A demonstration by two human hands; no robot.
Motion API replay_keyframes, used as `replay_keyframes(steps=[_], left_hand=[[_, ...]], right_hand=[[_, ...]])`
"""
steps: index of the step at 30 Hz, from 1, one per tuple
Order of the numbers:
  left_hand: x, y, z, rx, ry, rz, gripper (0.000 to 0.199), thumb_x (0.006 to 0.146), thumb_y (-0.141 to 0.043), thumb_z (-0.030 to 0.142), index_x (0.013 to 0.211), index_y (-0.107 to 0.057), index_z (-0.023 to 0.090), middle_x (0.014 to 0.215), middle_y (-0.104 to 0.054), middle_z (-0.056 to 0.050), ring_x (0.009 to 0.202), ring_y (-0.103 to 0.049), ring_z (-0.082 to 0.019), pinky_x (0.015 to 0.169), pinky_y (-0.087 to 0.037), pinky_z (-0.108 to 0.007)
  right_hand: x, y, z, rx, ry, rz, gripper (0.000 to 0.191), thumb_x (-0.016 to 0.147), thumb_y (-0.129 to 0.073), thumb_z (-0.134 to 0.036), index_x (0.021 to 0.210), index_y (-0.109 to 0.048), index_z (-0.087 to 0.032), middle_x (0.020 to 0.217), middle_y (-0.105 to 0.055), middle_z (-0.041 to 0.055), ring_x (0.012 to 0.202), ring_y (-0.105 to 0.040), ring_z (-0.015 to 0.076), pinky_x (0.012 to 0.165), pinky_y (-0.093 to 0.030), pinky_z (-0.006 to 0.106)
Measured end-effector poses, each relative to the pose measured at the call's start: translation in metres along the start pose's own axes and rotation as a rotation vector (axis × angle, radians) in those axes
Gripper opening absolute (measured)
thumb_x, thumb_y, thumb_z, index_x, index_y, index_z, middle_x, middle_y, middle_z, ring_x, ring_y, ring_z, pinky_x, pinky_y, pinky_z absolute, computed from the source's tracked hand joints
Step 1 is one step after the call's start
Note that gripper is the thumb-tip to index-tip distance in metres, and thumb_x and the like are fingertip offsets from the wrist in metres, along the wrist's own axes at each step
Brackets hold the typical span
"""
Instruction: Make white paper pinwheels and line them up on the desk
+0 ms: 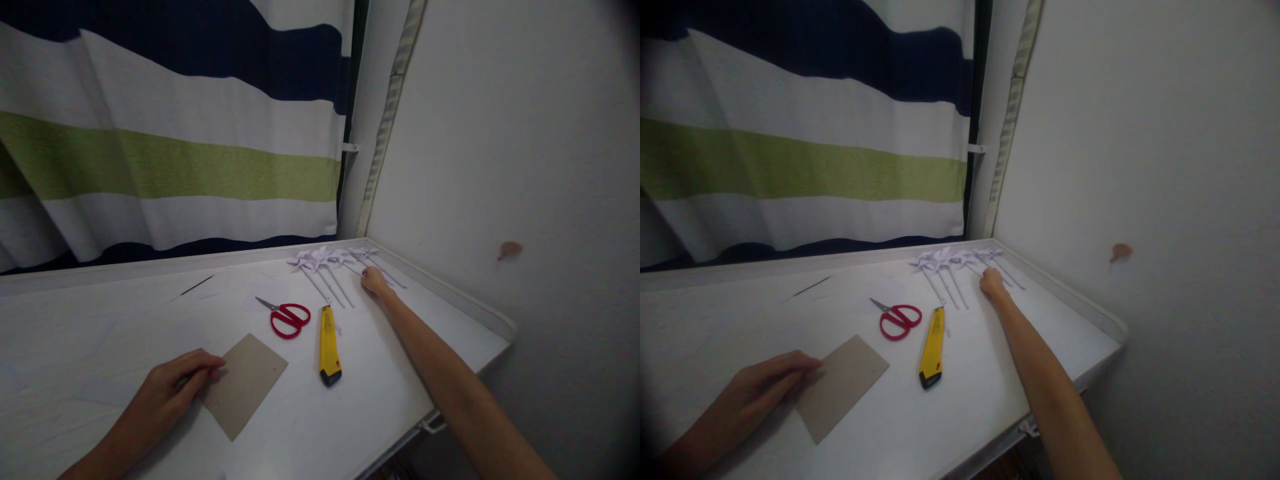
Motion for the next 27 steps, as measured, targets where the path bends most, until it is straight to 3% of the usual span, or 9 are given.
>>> replay_keyframes(steps=[13, 16, 20, 23, 27], left_hand=[[-0.002, -0.001, -0.007, 0.007, -0.024, 0.013, 0.023, 0.077, -0.041, 0.032, 0.078, -0.062, 0.02, 0.073, -0.062, -0.002, 0.07, -0.057, -0.015, 0.062, -0.044, -0.019], [-0.002, -0.003, -0.005, 0.014, -0.026, -0.012, 0.023, 0.077, -0.041, 0.031, 0.077, -0.062, 0.021, 0.071, -0.061, -0.002, 0.068, -0.057, -0.014, 0.06, -0.044, -0.018], [0.0, -0.006, -0.002, 0.036, -0.036, -0.05, 0.023, 0.078, -0.04, 0.03, 0.076, -0.061, 0.021, 0.07, -0.06, -0.002, 0.066, -0.056, -0.013, 0.058, -0.043, -0.017], [0.001, -0.005, -0.001, 0.054, -0.053, -0.054, 0.023, 0.079, -0.039, 0.029, 0.076, -0.06, 0.021, 0.069, -0.06, -0.002, 0.064, -0.056, -0.013, 0.058, -0.043, -0.016], [0.002, -0.004, -0.002, 0.078, -0.042, -0.045, 0.023, 0.079, -0.039, 0.03, 0.079, -0.06, 0.021, 0.071, -0.061, -0.002, 0.066, -0.057, -0.013, 0.059, -0.044, -0.017]], right_hand=[[0.024, 0.002, -0.019, 0.01, -0.075, 0.058, 0.026, 0.082, -0.043, -0.028, 0.101, -0.052, -0.013, 0.102, -0.053, 0.0103, 0.089, -0.052, 0.0174, 0.076, -0.042, 0.034], [0.037, 0.011, -0.025, 0.023, -0.02, 0.101, 0.03, 0.081, -0.04, -0.022, 0.107, -0.051, -0.011, 0.102, -0.052, 0.0152, 0.097, -0.048, 0.0223, 0.08, -0.038, 0.032], [0.056, 0.015, -0.045, 0.044, 0.122, 0.109, 0.041, 0.078, -0.041, -0.014, 0.118, -0.044, -0.024, 0.11, -0.048, 0.0088, 0.103, -0.043, 0.0207, 0.085, -0.033, 0.03], [0.067, 0.009, -0.056, 0.05, 0.171, 0.087, 0.046, 0.075, -0.043, -0.013, 0.118, -0.044, -0.03, 0.116, -0.045, 0.0073, 0.104, -0.042, 0.0245, 0.082, -0.034, 0.035], [0.077, 0.003, -0.059, 0.054, 0.206, 0.077, 0.04, 0.077, -0.039, -0.011, 0.112, -0.05, -0.027, 0.117, -0.045, 0.0073, 0.105, -0.04, 0.0257, 0.083, -0.032, 0.04]])
Point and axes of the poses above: each hand's wrist, its own x-axis towards the middle knuckle, its own y-axis out of the back of the hand, z = x × y, the point moved 6 cm from there along x, towards the middle knuckle
